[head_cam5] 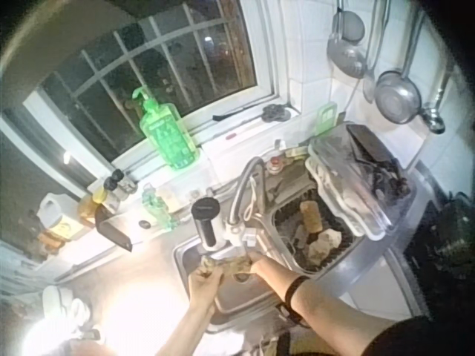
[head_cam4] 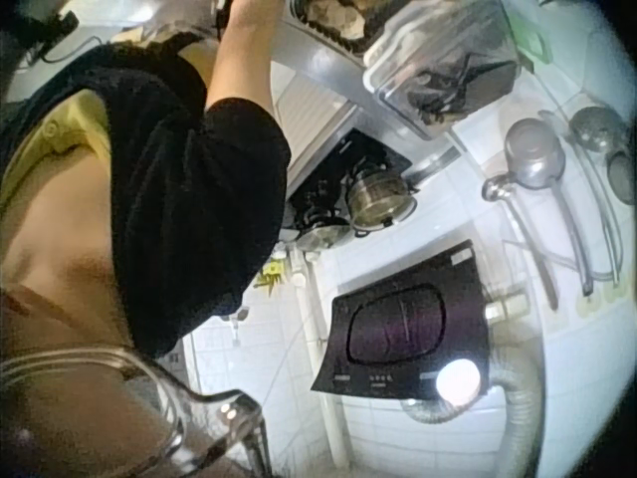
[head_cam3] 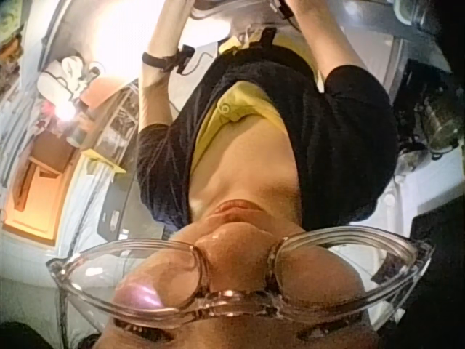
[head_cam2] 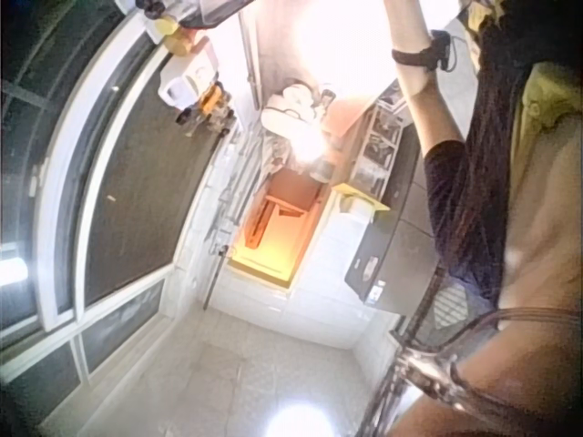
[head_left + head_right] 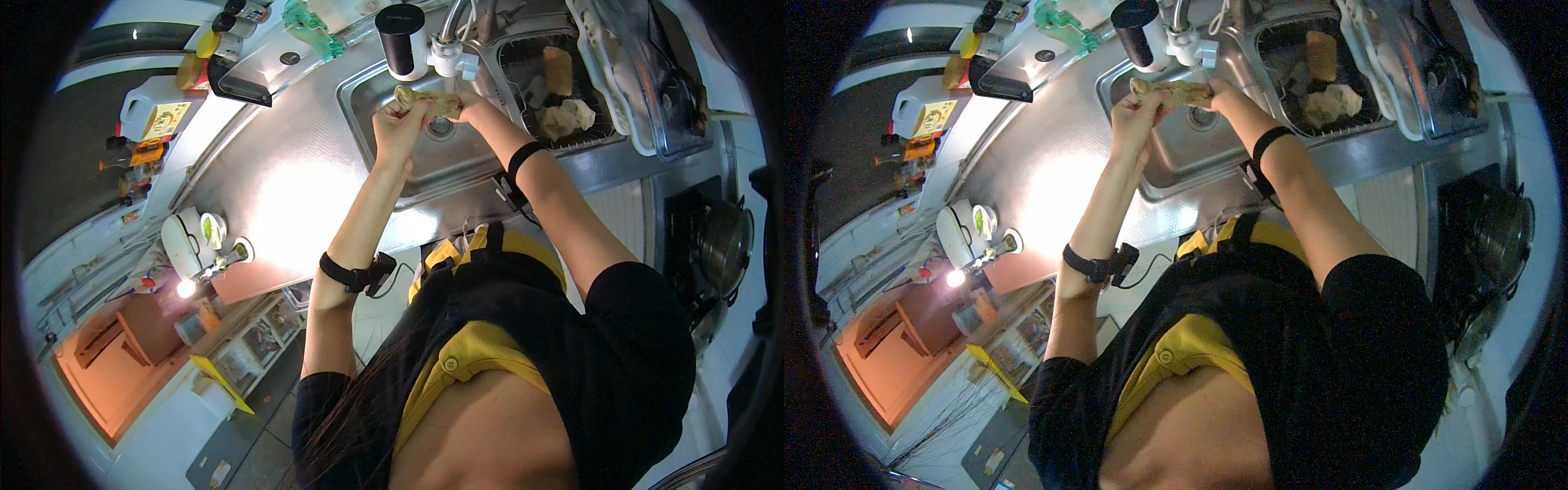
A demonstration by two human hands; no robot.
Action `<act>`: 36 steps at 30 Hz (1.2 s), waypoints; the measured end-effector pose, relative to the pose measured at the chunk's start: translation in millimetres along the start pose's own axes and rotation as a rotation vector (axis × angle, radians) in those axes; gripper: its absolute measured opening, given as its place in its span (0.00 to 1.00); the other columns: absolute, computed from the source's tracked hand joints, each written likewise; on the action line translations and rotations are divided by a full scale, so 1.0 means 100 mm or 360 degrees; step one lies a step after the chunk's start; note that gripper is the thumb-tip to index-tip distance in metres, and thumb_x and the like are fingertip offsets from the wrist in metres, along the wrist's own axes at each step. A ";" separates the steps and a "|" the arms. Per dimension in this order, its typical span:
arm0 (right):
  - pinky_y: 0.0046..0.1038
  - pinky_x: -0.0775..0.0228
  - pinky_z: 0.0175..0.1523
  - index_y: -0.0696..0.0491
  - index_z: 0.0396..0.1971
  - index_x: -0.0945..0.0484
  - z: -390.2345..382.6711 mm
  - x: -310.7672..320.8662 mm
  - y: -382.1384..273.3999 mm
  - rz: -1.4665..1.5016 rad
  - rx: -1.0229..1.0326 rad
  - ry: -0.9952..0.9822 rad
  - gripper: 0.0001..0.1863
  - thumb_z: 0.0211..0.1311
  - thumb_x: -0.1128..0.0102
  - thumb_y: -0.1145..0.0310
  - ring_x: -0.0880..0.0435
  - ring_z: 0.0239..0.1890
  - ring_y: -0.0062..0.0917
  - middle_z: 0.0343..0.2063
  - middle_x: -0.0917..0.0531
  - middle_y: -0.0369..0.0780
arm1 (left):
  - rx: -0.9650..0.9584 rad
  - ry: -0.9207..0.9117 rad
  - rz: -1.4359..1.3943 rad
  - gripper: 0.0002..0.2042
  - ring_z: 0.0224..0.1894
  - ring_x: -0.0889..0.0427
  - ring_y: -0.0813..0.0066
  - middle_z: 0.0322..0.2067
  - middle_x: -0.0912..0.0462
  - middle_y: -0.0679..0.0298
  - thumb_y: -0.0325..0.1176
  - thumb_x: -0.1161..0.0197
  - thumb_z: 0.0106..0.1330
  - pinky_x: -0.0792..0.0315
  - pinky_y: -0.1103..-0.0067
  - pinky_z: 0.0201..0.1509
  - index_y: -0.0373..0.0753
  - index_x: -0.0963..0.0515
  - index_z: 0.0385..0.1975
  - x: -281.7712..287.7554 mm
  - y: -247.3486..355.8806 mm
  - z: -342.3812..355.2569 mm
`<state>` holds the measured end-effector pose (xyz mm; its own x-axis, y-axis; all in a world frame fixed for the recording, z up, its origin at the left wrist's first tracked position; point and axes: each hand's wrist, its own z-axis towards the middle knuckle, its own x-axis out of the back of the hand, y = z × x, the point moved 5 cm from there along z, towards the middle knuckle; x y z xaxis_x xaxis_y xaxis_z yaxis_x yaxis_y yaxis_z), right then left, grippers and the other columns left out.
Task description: The person scrubs the stainless steel sink with a sponge, rinses the sponge under the faucet, and wipes the sink and surrounding countertop with a cloth. The person repeatedly rinses and wrings the cloth, then dries the sink and counter surfaces.
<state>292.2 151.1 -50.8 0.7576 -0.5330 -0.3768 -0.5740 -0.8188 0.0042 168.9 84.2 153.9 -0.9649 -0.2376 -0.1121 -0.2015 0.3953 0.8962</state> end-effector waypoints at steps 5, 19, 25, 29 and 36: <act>0.64 0.55 0.66 0.50 0.61 0.34 -0.24 0.10 -0.12 -0.0611 0.0177 0.0204 0.26 0.68 0.48 0.55 0.39 0.69 0.37 0.64 0.33 0.40 | -0.0009 -0.0002 0.0265 0.03 0.28 0.19 0.80 0.29 0.17 0.63 0.25 0.34 0.60 0.24 0.84 0.33 0.33 0.19 0.30 -0.03 -0.43 0.29; 0.33 0.25 0.49 0.58 0.48 0.21 -0.35 0.16 -0.23 -0.1973 0.1742 -0.0554 0.26 0.48 0.27 0.63 0.17 0.45 0.29 0.41 0.15 0.42 | 0.0132 0.0093 0.0635 0.12 0.28 0.21 0.81 0.27 0.16 0.64 0.35 0.24 0.55 0.27 0.84 0.31 0.33 0.17 0.30 -0.13 -1.26 0.96; 0.31 0.25 0.45 0.59 0.41 0.20 -0.41 0.12 -0.41 -0.2082 0.1914 -0.0345 0.17 0.53 0.31 0.67 0.15 0.39 0.28 0.35 0.15 0.43 | 0.0148 0.0132 0.0636 0.18 0.29 0.22 0.82 0.27 0.16 0.65 0.43 0.22 0.52 0.27 0.82 0.35 0.33 0.17 0.30 -0.17 -1.13 0.98; 0.27 0.26 0.48 0.60 0.53 0.27 -0.39 0.14 -0.46 -0.2068 0.1868 -0.0374 0.21 0.58 0.38 0.79 0.18 0.44 0.24 0.43 0.19 0.42 | -0.0204 0.0120 0.0463 0.14 0.30 0.24 0.82 0.31 0.17 0.67 0.40 0.28 0.59 0.28 0.82 0.38 0.36 0.18 0.36 -0.17 -1.14 1.01; 0.35 0.31 0.55 0.56 0.58 0.31 -0.52 0.15 -0.39 -0.2179 0.1681 -0.0423 0.23 0.64 0.42 0.68 0.20 0.51 0.34 0.49 0.20 0.47 | -0.0265 -0.0158 0.0651 0.12 0.36 0.22 0.83 0.32 0.16 0.68 0.35 0.30 0.61 0.27 0.81 0.41 0.35 0.19 0.39 -0.13 -1.16 1.09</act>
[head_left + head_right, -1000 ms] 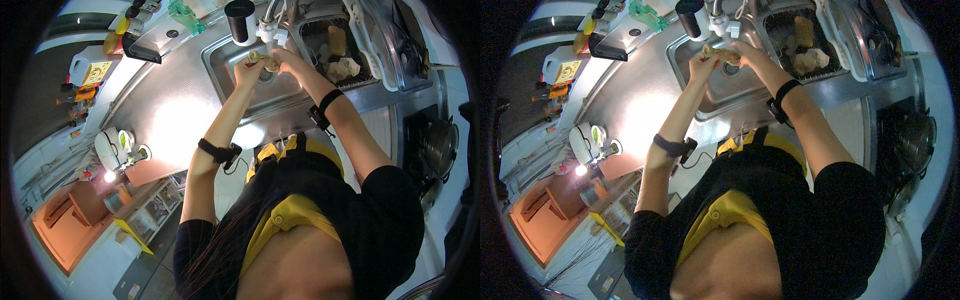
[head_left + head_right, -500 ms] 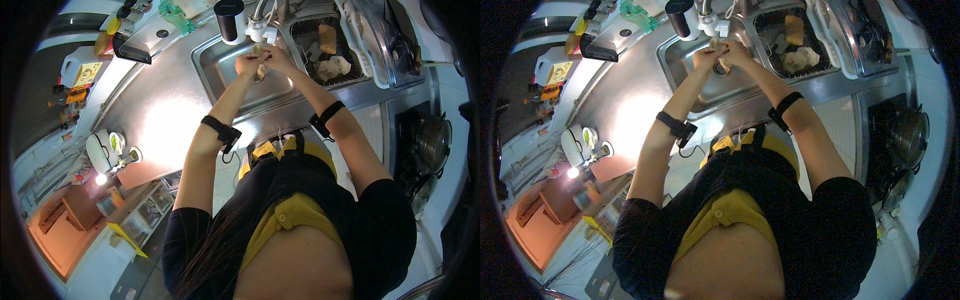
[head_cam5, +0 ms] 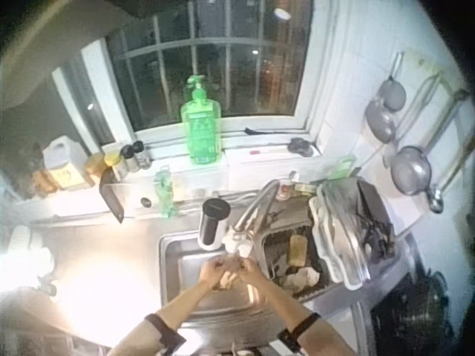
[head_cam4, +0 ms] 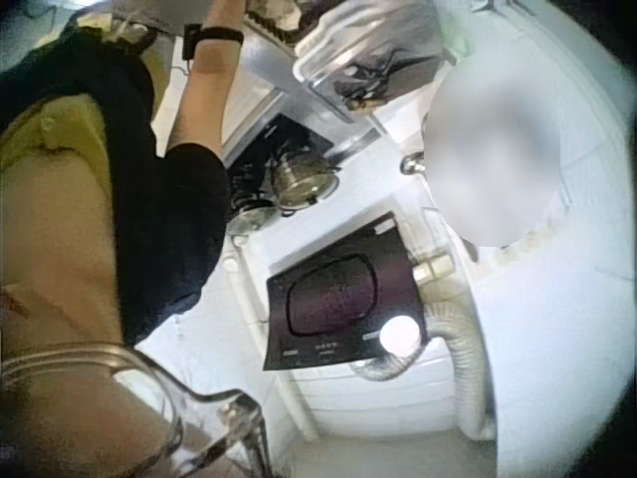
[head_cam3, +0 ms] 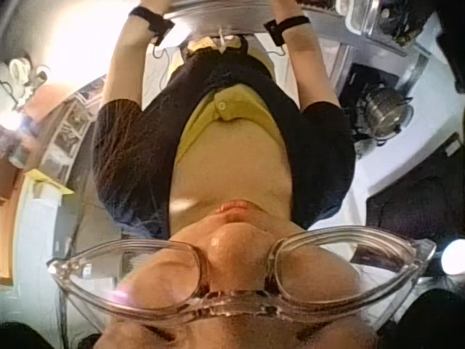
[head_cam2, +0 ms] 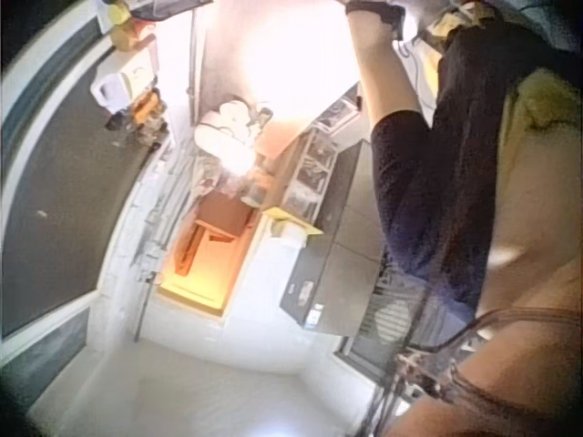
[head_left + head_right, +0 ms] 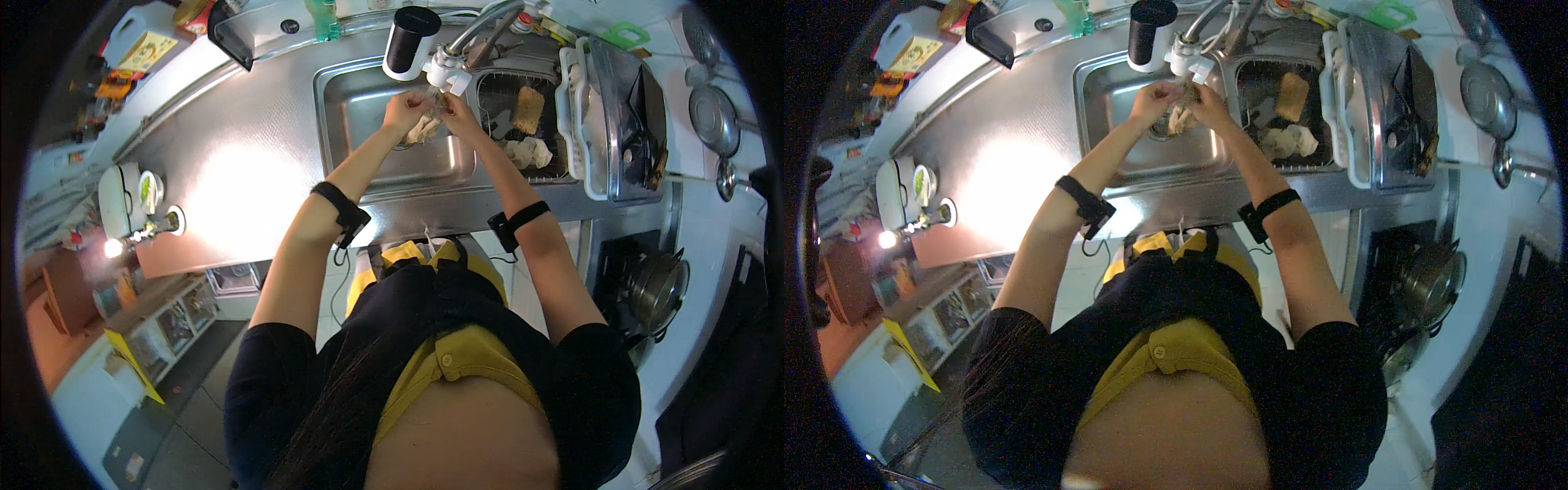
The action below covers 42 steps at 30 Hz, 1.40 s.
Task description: The person scrubs the stainless steel sink with a sponge, rinses the sponge under the faucet, and wipes the sink and surrounding countertop with a cloth. The person repeatedly rinses and wrings the cloth, then dries the sink and counter surfaces.
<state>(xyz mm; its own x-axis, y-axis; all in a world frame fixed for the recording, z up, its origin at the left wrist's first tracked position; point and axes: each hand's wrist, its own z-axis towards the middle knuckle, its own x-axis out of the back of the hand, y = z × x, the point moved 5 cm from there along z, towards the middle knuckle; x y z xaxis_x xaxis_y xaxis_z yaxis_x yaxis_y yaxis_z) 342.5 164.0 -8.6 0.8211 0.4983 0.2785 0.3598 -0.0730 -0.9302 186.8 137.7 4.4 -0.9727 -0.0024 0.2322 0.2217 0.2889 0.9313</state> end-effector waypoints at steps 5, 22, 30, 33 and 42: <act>0.34 0.32 0.54 0.58 0.53 0.29 -0.05 0.09 -0.23 -0.0089 0.0049 0.0057 0.17 0.67 0.46 0.69 0.21 0.50 0.31 0.46 0.20 0.45 | -0.0224 -0.0146 0.0088 0.16 0.41 0.18 0.77 0.35 0.15 0.64 0.36 0.27 0.57 0.24 0.79 0.44 0.33 0.19 0.40 0.06 0.14 -0.10; 0.25 0.23 0.32 0.62 0.37 0.19 -0.13 0.15 -0.52 0.0284 -0.0076 0.0277 0.12 0.61 0.34 0.68 0.19 0.30 0.19 0.30 0.16 0.38 | -0.0367 -0.0238 0.0902 0.17 0.44 0.18 0.54 0.39 0.15 0.55 0.35 0.34 0.50 0.24 0.65 0.49 0.43 0.19 0.42 0.14 0.06 -0.01; 0.37 0.16 0.44 0.62 0.44 0.26 -0.26 0.16 -0.59 0.0834 -0.0267 0.0239 0.14 0.66 0.40 0.69 0.14 0.38 0.35 0.39 0.17 0.45 | -0.0358 -0.0104 0.0749 0.15 0.45 0.18 0.53 0.38 0.15 0.56 0.30 0.38 0.52 0.24 0.65 0.49 0.46 0.18 0.42 0.16 0.02 0.05; 0.36 0.15 0.36 0.60 0.44 0.25 -0.27 0.12 -0.63 0.1005 -0.0301 0.0203 0.13 0.63 0.37 0.71 0.14 0.34 0.34 0.38 0.17 0.43 | -0.0345 -0.0063 0.0682 0.15 0.45 0.17 0.55 0.38 0.15 0.57 0.30 0.39 0.53 0.24 0.66 0.50 0.46 0.17 0.42 0.22 0.04 0.01; 0.45 0.18 0.48 0.61 0.48 0.28 -0.21 0.06 -0.63 0.0873 -0.0431 0.0259 0.15 0.64 0.39 0.73 0.15 0.43 0.41 0.43 0.19 0.48 | 0.0710 0.0338 -0.0236 0.14 0.42 0.16 0.58 0.37 0.15 0.57 0.41 0.38 0.59 0.24 0.63 0.52 0.47 0.17 0.43 0.20 -0.38 -0.12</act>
<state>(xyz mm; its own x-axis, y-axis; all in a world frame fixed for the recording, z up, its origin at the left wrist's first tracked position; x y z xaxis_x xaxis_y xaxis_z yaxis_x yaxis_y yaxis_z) 334.3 153.7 56.4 0.9671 0.1900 -0.1691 -0.0507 -0.5075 -0.8602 159.7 115.6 -23.0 -0.9455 -0.2554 0.2019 -0.0137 0.6509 0.7590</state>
